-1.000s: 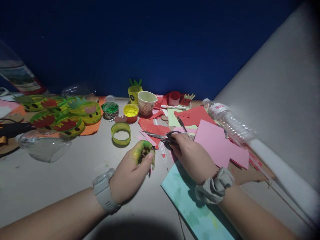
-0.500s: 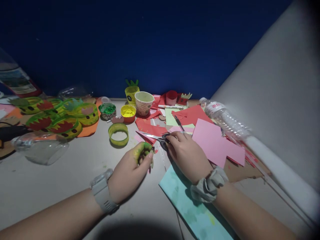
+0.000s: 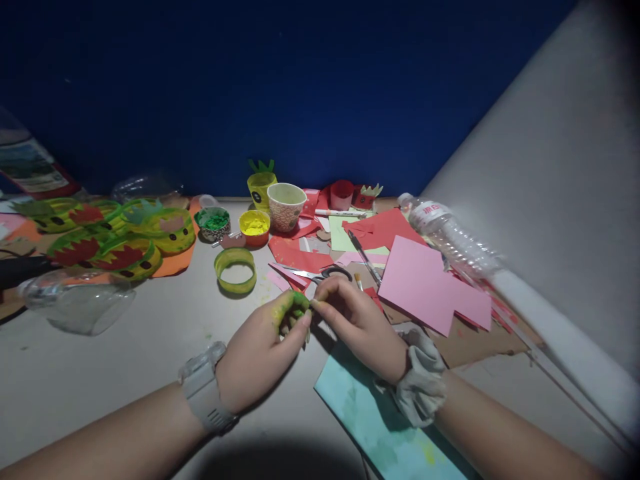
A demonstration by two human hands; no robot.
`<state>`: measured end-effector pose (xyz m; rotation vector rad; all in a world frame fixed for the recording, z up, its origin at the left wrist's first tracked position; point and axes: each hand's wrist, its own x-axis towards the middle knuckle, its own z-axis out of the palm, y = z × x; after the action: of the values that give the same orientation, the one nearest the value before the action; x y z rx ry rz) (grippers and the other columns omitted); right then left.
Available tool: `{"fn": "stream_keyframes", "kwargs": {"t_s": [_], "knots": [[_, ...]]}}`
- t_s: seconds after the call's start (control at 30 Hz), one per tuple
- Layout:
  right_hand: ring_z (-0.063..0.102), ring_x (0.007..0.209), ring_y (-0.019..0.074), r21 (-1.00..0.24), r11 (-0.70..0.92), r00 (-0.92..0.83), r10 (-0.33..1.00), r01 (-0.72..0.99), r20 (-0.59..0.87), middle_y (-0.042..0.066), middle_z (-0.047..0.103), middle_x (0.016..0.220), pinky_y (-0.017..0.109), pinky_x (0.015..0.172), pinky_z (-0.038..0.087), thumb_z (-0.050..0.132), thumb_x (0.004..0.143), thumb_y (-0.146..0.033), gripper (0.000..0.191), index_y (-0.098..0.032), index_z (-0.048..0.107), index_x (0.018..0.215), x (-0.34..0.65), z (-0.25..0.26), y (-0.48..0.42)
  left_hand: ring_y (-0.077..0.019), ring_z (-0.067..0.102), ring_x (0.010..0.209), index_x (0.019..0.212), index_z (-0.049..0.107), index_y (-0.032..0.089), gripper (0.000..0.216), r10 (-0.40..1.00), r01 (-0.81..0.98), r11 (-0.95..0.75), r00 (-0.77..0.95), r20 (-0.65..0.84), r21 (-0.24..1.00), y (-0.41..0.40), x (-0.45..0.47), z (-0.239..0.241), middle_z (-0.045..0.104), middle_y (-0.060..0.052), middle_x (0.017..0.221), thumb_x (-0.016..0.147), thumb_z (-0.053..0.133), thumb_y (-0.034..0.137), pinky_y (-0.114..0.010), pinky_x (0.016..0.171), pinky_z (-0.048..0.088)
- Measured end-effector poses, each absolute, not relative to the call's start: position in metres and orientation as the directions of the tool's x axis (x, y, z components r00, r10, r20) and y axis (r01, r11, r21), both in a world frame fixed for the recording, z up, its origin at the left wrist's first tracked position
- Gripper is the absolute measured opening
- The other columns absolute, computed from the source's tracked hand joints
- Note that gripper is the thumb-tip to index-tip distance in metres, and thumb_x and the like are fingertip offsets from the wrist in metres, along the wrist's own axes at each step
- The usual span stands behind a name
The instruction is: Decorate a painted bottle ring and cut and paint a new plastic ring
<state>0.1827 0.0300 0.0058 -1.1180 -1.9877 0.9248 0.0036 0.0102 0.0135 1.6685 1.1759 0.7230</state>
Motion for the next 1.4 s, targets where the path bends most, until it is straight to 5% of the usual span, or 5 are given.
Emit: {"fn": "stream_keyframes", "kwargs": {"t_s": [1.4], "knots": [[0.051,0.070,0.0126,-0.947,0.240,-0.489,0.865,0.212,0.109,0.000,0.051,0.079,0.025,0.064,0.043,0.046,0.095,-0.046,0.028,-0.019,0.050,0.089,0.1844,0.0063,0.0326,-0.0143,0.053,0.071,0.082,0.050,0.019,0.017,0.945,0.387,-0.143,0.326,0.009,0.911,0.0097,0.0004,0.0133,0.056,0.000,0.076,0.094,0.043,0.030,-0.029,0.070,0.042]]}}
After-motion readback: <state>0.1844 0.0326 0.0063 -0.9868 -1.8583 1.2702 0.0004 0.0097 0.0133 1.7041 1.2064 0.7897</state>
